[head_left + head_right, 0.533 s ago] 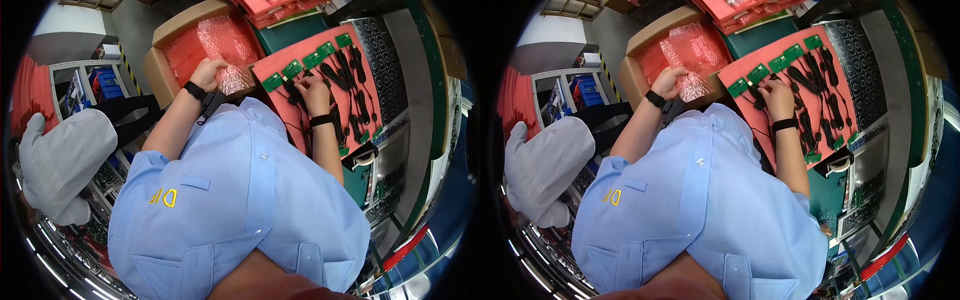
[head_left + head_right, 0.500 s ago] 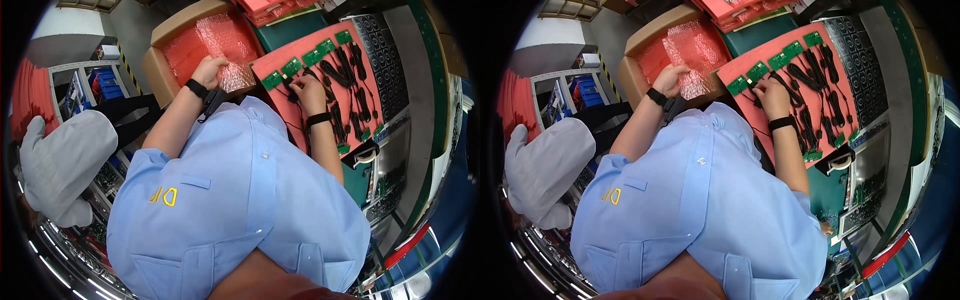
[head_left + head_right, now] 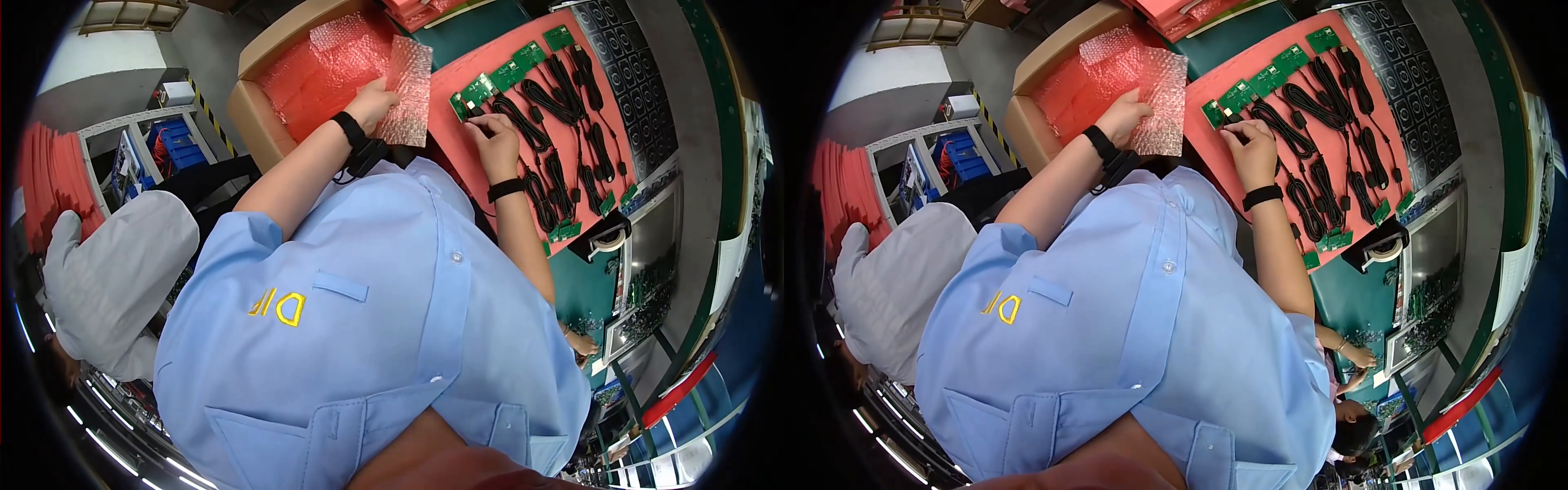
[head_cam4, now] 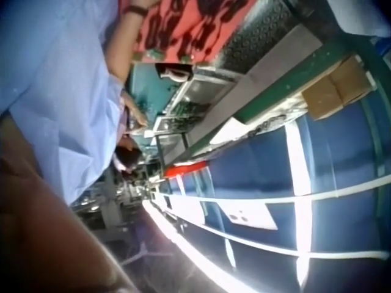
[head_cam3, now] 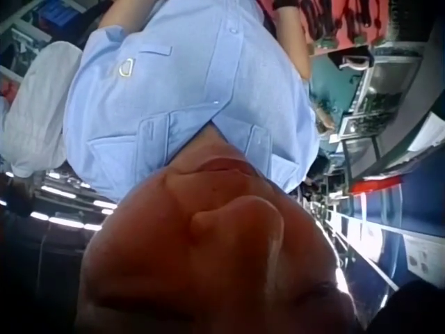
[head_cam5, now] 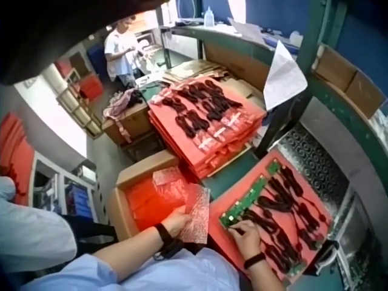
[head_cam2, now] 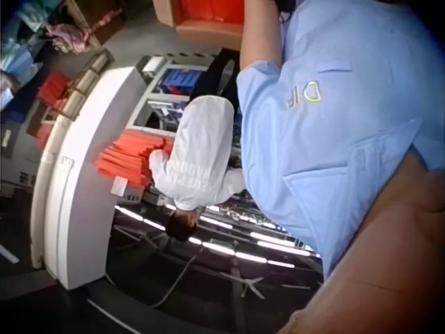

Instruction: The person packages circuit boards and attached cables by placing them into bubble wrap sleeves, sealing each with tape, and arranging them on a foam pad.

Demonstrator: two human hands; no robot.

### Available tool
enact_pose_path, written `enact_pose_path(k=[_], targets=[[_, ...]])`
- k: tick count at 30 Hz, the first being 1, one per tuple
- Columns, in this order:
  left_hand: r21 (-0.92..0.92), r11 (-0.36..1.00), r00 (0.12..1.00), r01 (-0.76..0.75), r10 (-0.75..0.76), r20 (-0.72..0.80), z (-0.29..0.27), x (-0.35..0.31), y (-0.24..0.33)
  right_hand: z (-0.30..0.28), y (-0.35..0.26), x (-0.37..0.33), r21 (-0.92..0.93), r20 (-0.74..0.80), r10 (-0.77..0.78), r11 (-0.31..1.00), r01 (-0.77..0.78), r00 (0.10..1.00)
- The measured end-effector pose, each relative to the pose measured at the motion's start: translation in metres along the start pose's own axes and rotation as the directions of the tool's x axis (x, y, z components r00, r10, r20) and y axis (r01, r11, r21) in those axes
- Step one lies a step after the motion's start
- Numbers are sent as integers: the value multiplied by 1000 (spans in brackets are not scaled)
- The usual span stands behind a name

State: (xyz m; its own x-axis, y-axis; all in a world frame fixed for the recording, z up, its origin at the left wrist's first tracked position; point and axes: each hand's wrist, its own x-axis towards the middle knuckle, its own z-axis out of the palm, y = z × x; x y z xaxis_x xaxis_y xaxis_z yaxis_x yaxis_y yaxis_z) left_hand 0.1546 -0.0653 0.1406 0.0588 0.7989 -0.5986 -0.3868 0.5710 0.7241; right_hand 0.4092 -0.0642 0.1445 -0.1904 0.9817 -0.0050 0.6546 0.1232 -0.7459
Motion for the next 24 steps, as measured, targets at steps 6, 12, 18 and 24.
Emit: enact_pose_path(k=[6, 12, 18, 24], targets=[[33, 984, 912, 173, -173, 373, 29, 1, -10, -12, -20, -21, 328, 11, -60, 943, 53, 998], [110, 969, 811, 223, -247, 531, 41, -6, -2, -14, -19, -23, 98, -14, -200, 975, 200, 980], [-26, 944, 794, 330, -263, 549, 41, -14, 4, -15, -23, -27, 67, -64, -203, 976, 207, 977], [34, 934, 832, 356, -333, 443, 50, -7, -5, -18, -20, -30, -39, 3, -258, 965, 258, 966]])
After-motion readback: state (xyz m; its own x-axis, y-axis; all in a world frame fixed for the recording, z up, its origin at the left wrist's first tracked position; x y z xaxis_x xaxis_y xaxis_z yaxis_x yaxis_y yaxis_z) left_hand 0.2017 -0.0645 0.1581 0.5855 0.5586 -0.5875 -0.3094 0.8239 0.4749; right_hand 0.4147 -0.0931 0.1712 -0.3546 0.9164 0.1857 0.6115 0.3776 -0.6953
